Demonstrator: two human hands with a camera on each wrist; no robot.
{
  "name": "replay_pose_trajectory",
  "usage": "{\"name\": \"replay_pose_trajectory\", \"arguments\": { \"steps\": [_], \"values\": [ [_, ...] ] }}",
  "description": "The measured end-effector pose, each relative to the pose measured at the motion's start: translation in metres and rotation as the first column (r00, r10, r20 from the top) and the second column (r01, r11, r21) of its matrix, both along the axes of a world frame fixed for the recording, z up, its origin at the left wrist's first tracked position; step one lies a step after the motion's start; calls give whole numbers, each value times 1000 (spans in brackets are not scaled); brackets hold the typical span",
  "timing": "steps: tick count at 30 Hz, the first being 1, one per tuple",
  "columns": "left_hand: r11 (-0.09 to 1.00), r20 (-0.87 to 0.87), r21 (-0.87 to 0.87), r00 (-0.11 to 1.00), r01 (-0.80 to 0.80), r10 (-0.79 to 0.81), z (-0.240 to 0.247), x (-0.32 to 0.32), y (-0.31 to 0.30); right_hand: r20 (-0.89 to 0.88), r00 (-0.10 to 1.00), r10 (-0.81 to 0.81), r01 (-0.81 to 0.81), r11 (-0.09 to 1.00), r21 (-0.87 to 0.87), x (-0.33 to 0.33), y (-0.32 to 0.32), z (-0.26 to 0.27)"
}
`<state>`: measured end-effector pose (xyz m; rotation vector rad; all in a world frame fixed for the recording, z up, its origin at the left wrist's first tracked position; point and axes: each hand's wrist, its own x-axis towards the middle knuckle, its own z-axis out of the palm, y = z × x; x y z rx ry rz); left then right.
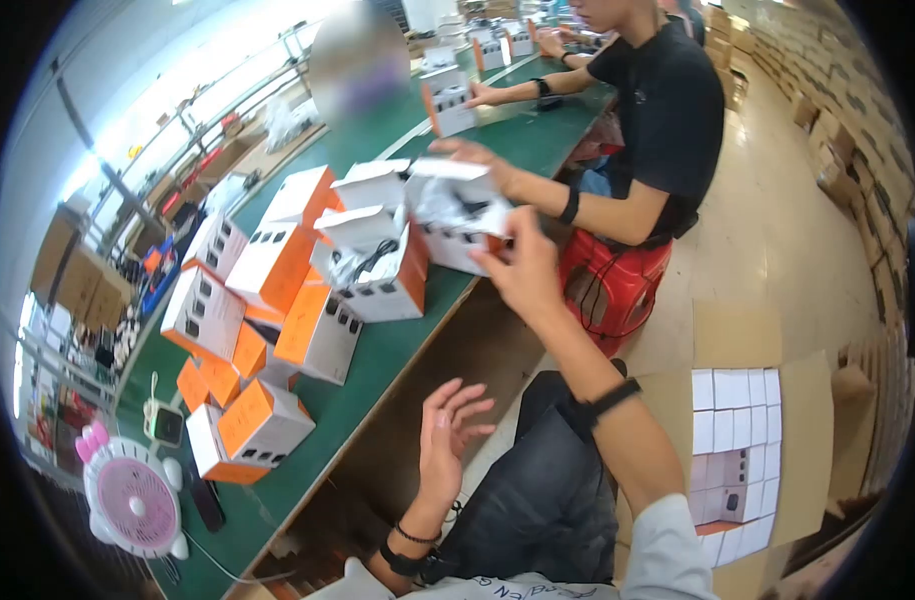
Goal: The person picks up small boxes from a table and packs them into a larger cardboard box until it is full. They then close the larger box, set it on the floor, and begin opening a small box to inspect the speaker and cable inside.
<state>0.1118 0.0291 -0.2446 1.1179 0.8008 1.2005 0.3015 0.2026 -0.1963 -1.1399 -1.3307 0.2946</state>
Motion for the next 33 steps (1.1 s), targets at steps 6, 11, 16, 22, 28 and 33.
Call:
{"name": "replay_pose_trajectory", "arguments": {
  "steps": [6, 11, 16, 22, 28, 33],
  "values": [
    [997, -45, -72, 999, -6, 3, -12, -8, -18, -55, 995, 80, -83, 995, -47, 14, -67, -14],
    [988, -113, -151, 992, 36, -53, -40, 0, -31, -42, 948, -317, 281, 888, -363, 109, -250, -52],
    [963, -182, -178, 955, 203, -235, -60, 12, -37, 406, 511, -758, 809, 264, -525, 275, -427, -185],
    [937, -228, -118, 909, 329, -348, -46, 27, -31, 576, 644, -504, 746, 244, -620, 252, -417, -225],
    [932, -220, -83, 905, 354, -364, -41, 32, -40, 859, 491, -145, 831, 375, -412, 232, -414, -246],
    [942, -211, -94, 918, 322, -335, -49, 25, -48, 821, 571, 22, 727, 452, -517, 237, -450, -227]
  ]
}}
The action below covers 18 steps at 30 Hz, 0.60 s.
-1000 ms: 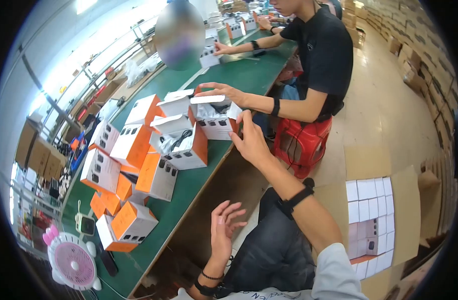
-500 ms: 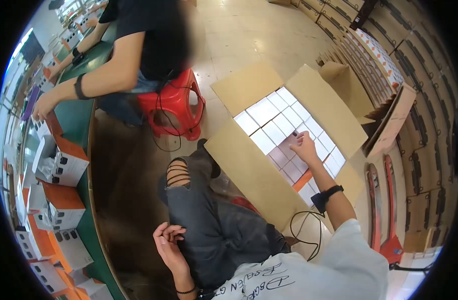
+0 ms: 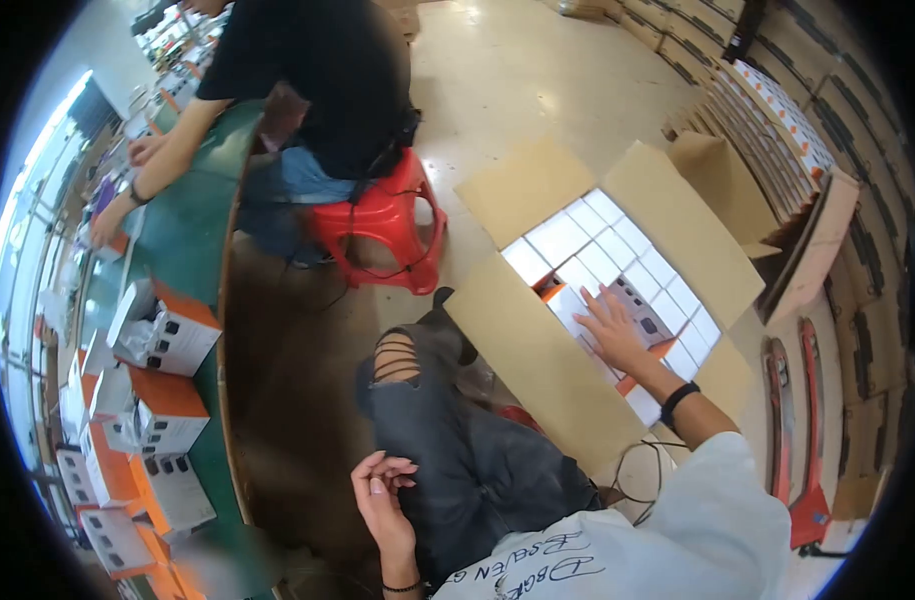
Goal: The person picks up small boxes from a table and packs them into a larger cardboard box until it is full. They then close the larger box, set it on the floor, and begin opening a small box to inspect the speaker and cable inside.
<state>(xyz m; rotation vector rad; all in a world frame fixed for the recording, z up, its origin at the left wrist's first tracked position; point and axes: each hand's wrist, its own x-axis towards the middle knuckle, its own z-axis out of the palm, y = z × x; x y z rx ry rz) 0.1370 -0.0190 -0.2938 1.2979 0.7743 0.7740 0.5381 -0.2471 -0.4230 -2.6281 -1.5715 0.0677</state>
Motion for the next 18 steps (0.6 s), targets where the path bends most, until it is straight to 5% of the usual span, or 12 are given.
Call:
{"name": "replay_pose_trajectory", "arguments": {
  "steps": [5, 6, 8, 9, 12, 14, 18],
  "values": [
    [997, -71, 9, 995, 73, -72, 5, -6, 1, 51, 935, 350, -347, 936, -55, 39, 59, 18],
    [995, -67, 29, 994, 93, -91, 7, -6, 2, -96, 915, 393, -388, 919, 66, 47, 74, 4],
    [990, -11, 49, 991, 132, -131, 9, -12, -1, 26, 886, 463, -461, 885, -65, 61, 82, -11],
    [989, 2, 41, 990, 142, -143, 12, -16, 1, -5, 903, 429, -423, 888, -180, 66, 88, -23],
    [992, 94, 18, 988, 122, -123, 2, -17, -5, -13, 890, 456, -456, 889, -40, 96, 69, -84],
    [994, 70, -41, 992, 105, -102, -4, -22, -9, 73, 900, 429, -425, 903, -61, 70, 54, -57],
    [994, 53, -105, 998, 38, -32, -15, -37, -13, -35, 933, 358, -355, 932, 67, 42, 37, -20]
  ]
}}
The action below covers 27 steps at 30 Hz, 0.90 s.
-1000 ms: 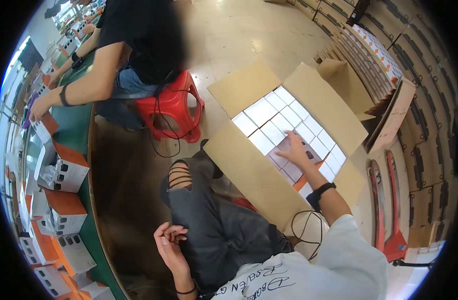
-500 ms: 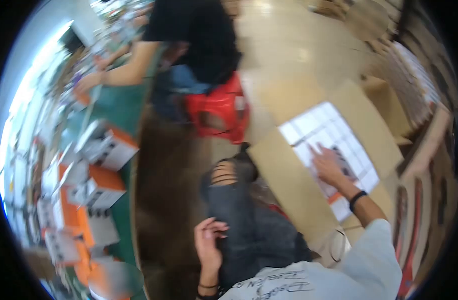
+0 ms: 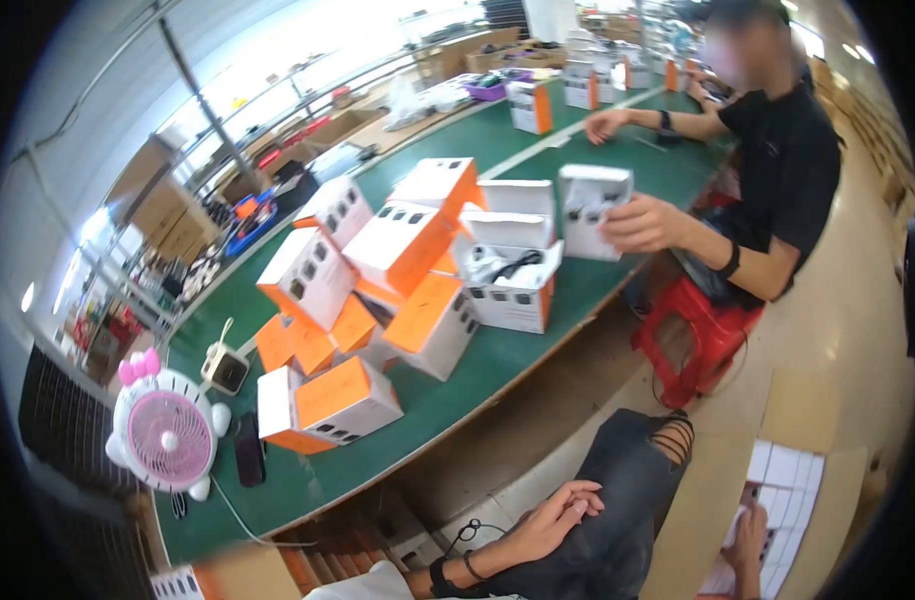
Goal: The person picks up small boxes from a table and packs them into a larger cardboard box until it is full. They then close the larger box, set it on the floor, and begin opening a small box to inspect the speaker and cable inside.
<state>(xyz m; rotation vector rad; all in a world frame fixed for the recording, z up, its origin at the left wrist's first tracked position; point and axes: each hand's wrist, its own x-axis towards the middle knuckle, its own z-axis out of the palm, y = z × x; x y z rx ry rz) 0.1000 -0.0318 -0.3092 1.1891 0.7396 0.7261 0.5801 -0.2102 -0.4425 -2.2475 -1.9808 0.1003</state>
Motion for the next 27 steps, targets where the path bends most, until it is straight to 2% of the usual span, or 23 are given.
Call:
{"name": "replay_pose_trajectory", "arguments": {
  "steps": [1, 2, 3, 4, 5, 6, 7, 8, 10, 13, 14, 16, 17, 18, 19, 20, 21, 22, 23, 24, 26, 27],
  "values": [
    [999, 8, 4, 999, -37, 37, 13, -8, 1, 10, 997, -82, 82, 995, -52, 2, -9, 0],
    [961, -16, 206, 981, -185, 192, 28, -22, 1, 26, 987, -160, 162, 981, -104, 9, -12, 4],
    [862, -21, 400, 937, -311, 348, 43, -42, 0, 29, 992, -119, 121, 987, -103, 13, -5, 23],
    [686, -41, 564, 814, -460, 580, 51, -72, -5, 10, 992, -123, 123, 992, -25, 12, -2, 47],
    [543, 58, 591, 703, -596, 709, 74, -104, -7, -18, 992, -127, 128, 990, 52, 8, 0, 73],
    [222, 196, 749, 530, -624, 825, 101, -132, -1, -54, 990, -129, 135, 983, 124, 1, 0, 98],
    [-73, 252, 823, 247, -563, 936, 116, -167, -1, -95, 986, -135, 151, 970, 190, -7, -2, 121],
    [-151, 259, 790, 100, -594, 961, 129, -205, -6, -135, 980, -146, 177, 950, 259, -12, -1, 139],
    [-152, 124, 845, -90, -512, 988, 139, -257, -13, -173, 974, -148, 200, 920, 338, -21, 17, 152],
    [156, -108, 706, 113, -691, 988, 122, -273, -10, -416, 904, -97, 324, 789, 522, -56, 55, 166],
    [169, -104, 699, 135, -695, 985, 118, -259, -8, -405, 914, -25, 266, 791, 551, -85, 73, 175],
    [-32, -12, 964, -162, -266, 987, 121, -212, -5, -450, 891, 55, 207, 834, 511, -121, 91, 168],
    [-59, 31, 970, -118, -236, 993, 126, -179, -9, -461, 882, 99, 160, 857, 490, -151, 102, 170],
    [31, 20, 937, 140, -348, 990, 119, -152, -14, -704, 667, 244, 311, 768, 560, -184, 116, 158],
    [217, -14, 903, 479, -371, 878, 120, -120, -9, -759, 593, 268, 265, 826, 498, -226, 122, 181],
    [680, -137, 585, 772, -443, 621, 130, -80, -16, -590, 754, 290, 106, 832, 544, -253, 123, 199],
    [795, -250, 570, 879, -206, 406, 127, -54, -9, -460, 828, 321, 7, 813, 582, -279, 127, 215],
    [796, -346, 605, 894, -19, 284, 118, -32, -4, -382, 823, 421, -66, 738, 671, -295, 137, 203],
    [804, -341, 594, 913, 25, 223, 114, -10, -2, -358, 812, 460, -111, 725, 680, -306, 137, 193],
    [759, -436, 634, 879, 148, 193, 108, 2, 5, -359, 788, 501, -88, 669, 738, -317, 141, 165],
    [799, -443, 580, 884, 158, 146, 103, 5, 17, -501, 743, 443, 65, 697, 714, -323, 145, 157],
    [801, -440, 576, 888, 164, 135, 101, 5, 22, -500, 750, 433, 70, 700, 711, -316, 144, 162]
  ]
}}
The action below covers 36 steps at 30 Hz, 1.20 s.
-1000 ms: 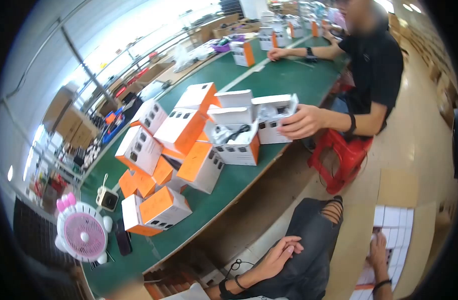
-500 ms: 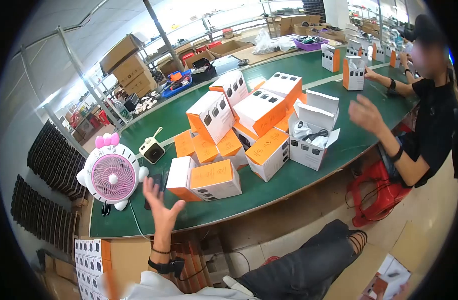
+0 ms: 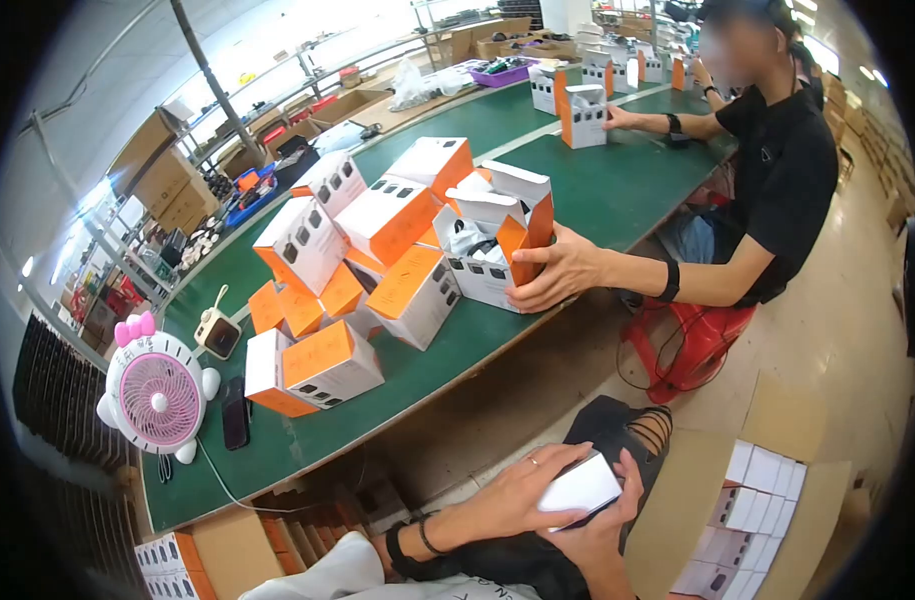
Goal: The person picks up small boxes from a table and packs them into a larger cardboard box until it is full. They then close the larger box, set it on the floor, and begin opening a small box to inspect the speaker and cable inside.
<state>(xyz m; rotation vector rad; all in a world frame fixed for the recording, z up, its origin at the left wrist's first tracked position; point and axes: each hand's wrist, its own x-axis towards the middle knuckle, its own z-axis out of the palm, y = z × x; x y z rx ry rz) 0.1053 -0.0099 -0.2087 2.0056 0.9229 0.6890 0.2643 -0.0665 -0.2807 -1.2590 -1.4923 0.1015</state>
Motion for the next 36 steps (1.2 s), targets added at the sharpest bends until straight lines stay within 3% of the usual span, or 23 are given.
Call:
{"name": "replay_pose_trajectory", "arguments": {
  "steps": [2, 3, 5, 6, 7, 8, 12, 16, 18, 19, 21, 23, 24, 25, 26, 27, 28, 29, 31, 33, 35, 36],
  "values": [
    [988, -26, 91, 992, 128, -126, -2, -8, 8, -196, 941, 277, -297, 951, -83, 20, -5, 13],
    [986, -28, 66, 989, 150, -148, -2, -11, 13, -207, 946, 251, -277, 955, -105, 30, -2, 17],
    [942, -67, 89, 945, 324, -319, 2, -13, 27, -11, 952, 307, -288, 878, -383, 53, 10, 30],
    [922, -87, 61, 922, 382, -376, 7, -12, 31, -111, 924, 365, -379, 840, -388, 56, 17, 21],
    [907, -84, 145, 918, 395, -387, 6, -9, 34, -212, 887, 409, -461, 801, -383, 61, 24, 12],
    [889, -147, 178, 904, 423, -401, 13, -7, 37, -84, 906, 415, -419, 850, -319, 60, 28, 13],
    [840, -485, 201, 796, 503, -361, 46, -7, 46, -57, 955, 292, -293, 887, -357, 48, 23, 22],
    [760, -551, 298, 754, 577, -357, 42, -3, 51, -27, 974, 227, -219, 891, -397, 43, 22, 16],
    [597, -563, 522, 772, 609, -295, 41, 2, 55, -33, 980, 198, -193, 888, -418, 45, 21, 15],
    [594, -559, 527, 775, 608, -296, 43, 1, 62, 4, 976, 218, -199, 899, -390, 45, 19, 16],
    [755, -490, 255, 753, 605, -438, 47, -4, 84, 41, 971, 237, -206, 908, -365, 46, 15, 14],
    [813, -383, 427, 894, 396, -234, 33, 6, 98, 0, 989, 145, -134, 917, -375, 41, 12, 6],
    [862, -356, 459, 934, 215, -43, 17, 15, 96, -120, 986, 117, -157, 899, -409, 39, 10, 3],
    [872, -319, 489, 935, 23, 155, -4, 22, 93, -120, 985, 124, -163, 903, -398, 37, 10, 1],
    [943, -332, 321, 923, -84, 195, -26, 23, 90, -202, 975, 87, -162, 906, -392, 36, 11, -1],
    [941, -329, 328, 923, -87, 200, -24, 20, 86, -282, 958, 45, -157, 908, -389, 36, 10, -5],
    [969, -191, -1, 951, -248, 243, -19, 18, 82, -371, 927, 56, -146, 965, -218, 32, 11, -13],
    [878, -73, -352, 944, -326, 321, -12, 16, 76, -369, 928, 49, -139, 965, -222, 34, 11, -12],
    [850, -59, -430, 949, -306, 311, 8, 13, 47, -118, 990, 82, -107, 968, -227, 35, 10, 1],
    [974, -130, -117, 975, -194, 179, 11, 15, 22, -64, 991, 121, -132, 970, -203, 33, 10, 6],
    [970, -185, -114, 964, -215, 192, 1, 9, 23, 127, 978, 165, -111, 928, -356, 31, 12, 33],
    [963, -116, -176, 976, -203, 185, -1, 5, 25, 166, 972, 163, -90, 921, -378, 33, 15, 44]
  ]
}}
